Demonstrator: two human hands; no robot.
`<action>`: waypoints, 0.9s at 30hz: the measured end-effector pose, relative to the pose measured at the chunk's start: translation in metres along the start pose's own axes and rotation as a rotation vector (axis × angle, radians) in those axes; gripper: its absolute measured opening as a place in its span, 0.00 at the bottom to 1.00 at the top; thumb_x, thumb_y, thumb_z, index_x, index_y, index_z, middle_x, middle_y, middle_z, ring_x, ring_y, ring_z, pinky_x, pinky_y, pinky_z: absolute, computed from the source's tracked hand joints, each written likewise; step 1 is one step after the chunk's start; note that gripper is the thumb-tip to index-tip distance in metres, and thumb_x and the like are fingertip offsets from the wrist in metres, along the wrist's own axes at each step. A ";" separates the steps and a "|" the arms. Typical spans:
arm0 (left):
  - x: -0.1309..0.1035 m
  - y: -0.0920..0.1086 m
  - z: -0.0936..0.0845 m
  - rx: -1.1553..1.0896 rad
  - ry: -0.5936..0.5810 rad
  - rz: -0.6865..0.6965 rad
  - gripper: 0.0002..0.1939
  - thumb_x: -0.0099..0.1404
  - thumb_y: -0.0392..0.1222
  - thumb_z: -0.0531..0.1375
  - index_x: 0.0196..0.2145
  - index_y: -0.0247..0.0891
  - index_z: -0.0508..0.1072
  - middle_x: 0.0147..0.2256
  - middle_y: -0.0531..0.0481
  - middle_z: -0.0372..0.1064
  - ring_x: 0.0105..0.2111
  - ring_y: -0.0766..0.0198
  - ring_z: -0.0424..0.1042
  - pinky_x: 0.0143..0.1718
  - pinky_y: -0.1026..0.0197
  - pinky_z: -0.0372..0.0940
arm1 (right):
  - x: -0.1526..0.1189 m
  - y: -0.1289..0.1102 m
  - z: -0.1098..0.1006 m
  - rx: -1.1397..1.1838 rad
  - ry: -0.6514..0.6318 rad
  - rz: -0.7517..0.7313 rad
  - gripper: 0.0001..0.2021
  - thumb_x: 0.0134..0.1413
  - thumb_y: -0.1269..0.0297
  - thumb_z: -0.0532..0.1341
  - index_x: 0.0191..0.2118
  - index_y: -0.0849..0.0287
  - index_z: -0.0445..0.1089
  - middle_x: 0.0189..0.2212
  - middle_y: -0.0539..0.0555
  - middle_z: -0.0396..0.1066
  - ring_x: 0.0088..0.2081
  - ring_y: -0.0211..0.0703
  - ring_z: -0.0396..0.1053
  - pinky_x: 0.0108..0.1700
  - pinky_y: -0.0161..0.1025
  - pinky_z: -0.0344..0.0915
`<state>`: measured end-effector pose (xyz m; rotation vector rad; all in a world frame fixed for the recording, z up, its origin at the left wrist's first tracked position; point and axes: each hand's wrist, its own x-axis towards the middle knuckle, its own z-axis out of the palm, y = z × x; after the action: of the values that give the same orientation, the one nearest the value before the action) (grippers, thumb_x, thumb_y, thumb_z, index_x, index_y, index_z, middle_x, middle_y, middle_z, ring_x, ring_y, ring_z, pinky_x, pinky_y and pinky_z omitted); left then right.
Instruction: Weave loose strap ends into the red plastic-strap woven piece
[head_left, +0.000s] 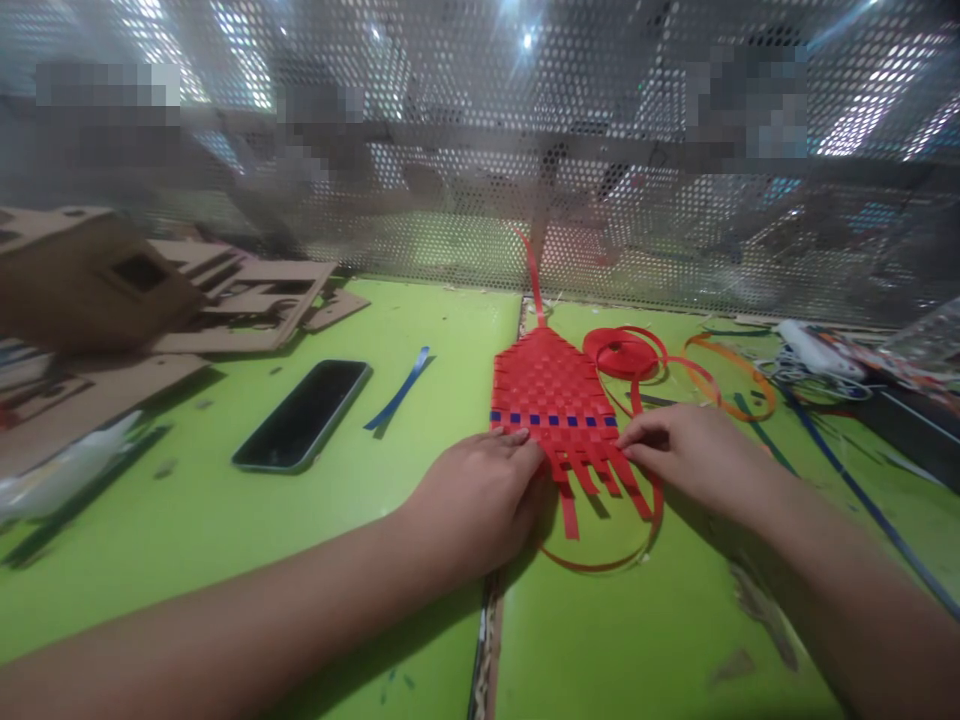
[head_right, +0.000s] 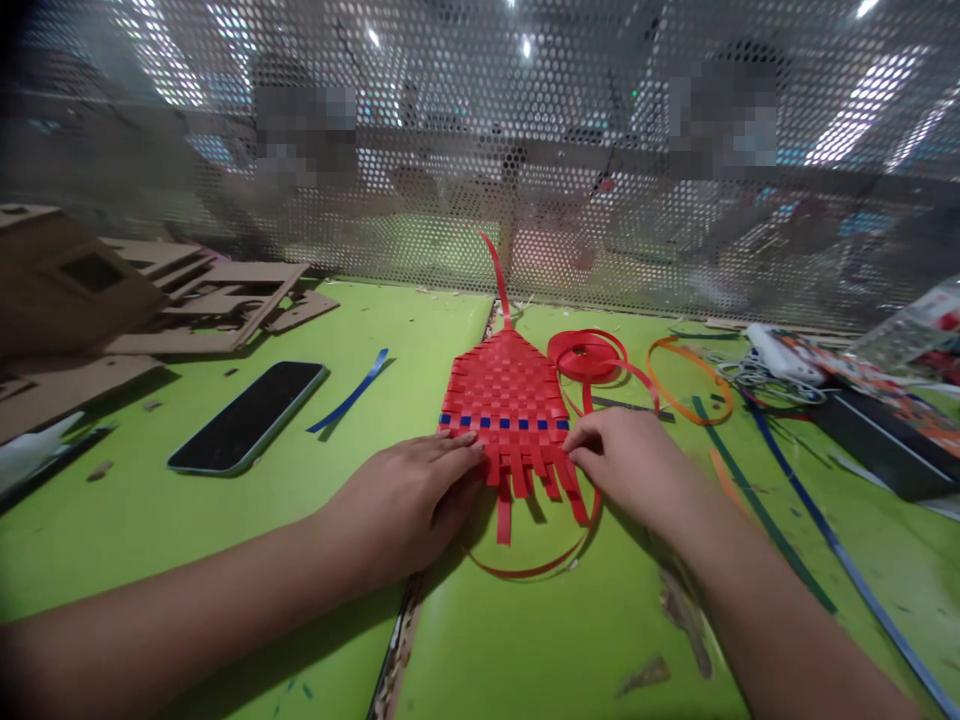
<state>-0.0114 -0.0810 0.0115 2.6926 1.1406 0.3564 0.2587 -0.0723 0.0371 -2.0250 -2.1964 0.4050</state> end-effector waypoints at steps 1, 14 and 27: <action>0.000 0.000 0.000 -0.007 -0.001 -0.003 0.19 0.79 0.40 0.51 0.53 0.33 0.79 0.56 0.34 0.80 0.54 0.41 0.81 0.59 0.35 0.75 | 0.001 0.004 0.000 0.027 -0.009 0.005 0.10 0.57 0.71 0.68 0.35 0.48 0.86 0.36 0.51 0.87 0.37 0.51 0.83 0.39 0.42 0.70; 0.000 -0.001 0.002 -0.048 -0.008 0.007 0.16 0.73 0.34 0.54 0.51 0.34 0.80 0.48 0.37 0.83 0.55 0.45 0.81 0.62 0.39 0.73 | -0.005 0.004 0.004 -0.147 0.053 -0.099 0.09 0.60 0.71 0.64 0.43 0.51 0.77 0.28 0.48 0.82 0.29 0.45 0.75 0.30 0.38 0.59; 0.000 -0.004 0.003 -0.021 0.041 0.030 0.11 0.72 0.34 0.56 0.44 0.37 0.79 0.43 0.39 0.82 0.47 0.50 0.83 0.56 0.44 0.77 | -0.013 -0.028 0.002 -0.246 -0.036 0.040 0.10 0.62 0.75 0.60 0.44 0.52 0.72 0.28 0.51 0.80 0.28 0.46 0.73 0.27 0.38 0.52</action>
<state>-0.0132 -0.0791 0.0080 2.6986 1.1017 0.4273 0.2329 -0.0874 0.0445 -2.2007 -2.3313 0.1835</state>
